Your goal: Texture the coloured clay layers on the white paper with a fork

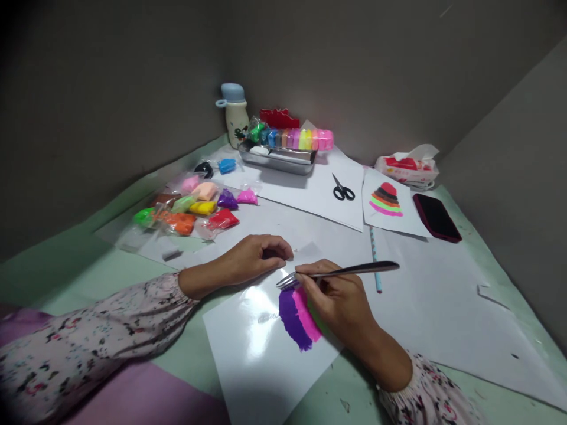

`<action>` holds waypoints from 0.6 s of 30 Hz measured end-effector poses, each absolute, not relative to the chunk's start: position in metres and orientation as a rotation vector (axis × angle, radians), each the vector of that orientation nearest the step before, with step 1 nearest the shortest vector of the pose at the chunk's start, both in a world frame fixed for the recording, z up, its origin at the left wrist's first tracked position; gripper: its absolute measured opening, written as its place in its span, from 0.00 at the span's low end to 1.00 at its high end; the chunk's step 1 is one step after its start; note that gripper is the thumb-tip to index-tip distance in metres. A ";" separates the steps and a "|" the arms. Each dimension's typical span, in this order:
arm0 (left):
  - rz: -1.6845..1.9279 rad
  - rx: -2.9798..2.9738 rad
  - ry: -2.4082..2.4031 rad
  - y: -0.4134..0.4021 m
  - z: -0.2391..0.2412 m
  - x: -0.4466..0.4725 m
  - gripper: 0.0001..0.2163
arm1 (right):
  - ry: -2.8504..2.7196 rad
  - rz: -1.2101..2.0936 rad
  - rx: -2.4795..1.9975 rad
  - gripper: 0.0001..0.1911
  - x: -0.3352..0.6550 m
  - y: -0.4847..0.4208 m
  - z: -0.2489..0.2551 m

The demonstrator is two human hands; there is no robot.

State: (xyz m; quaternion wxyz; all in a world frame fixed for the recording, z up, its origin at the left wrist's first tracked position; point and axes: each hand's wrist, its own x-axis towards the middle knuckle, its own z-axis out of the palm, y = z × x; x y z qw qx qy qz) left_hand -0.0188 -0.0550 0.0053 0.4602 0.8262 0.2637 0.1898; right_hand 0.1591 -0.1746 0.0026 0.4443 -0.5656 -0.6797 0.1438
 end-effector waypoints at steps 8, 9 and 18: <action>0.471 2.038 0.631 -0.055 0.005 -0.019 0.09 | -1.653 0.346 -1.415 0.06 0.159 -0.174 0.003; 0.471 2.037 0.629 -0.055 0.005 -0.019 0.09 | -1.657 0.355 -1.419 0.06 0.158 -0.174 0.003; 0.468 2.040 0.626 -0.055 0.005 -0.019 0.09 | -1.644 0.359 -1.413 0.06 0.158 -0.173 0.003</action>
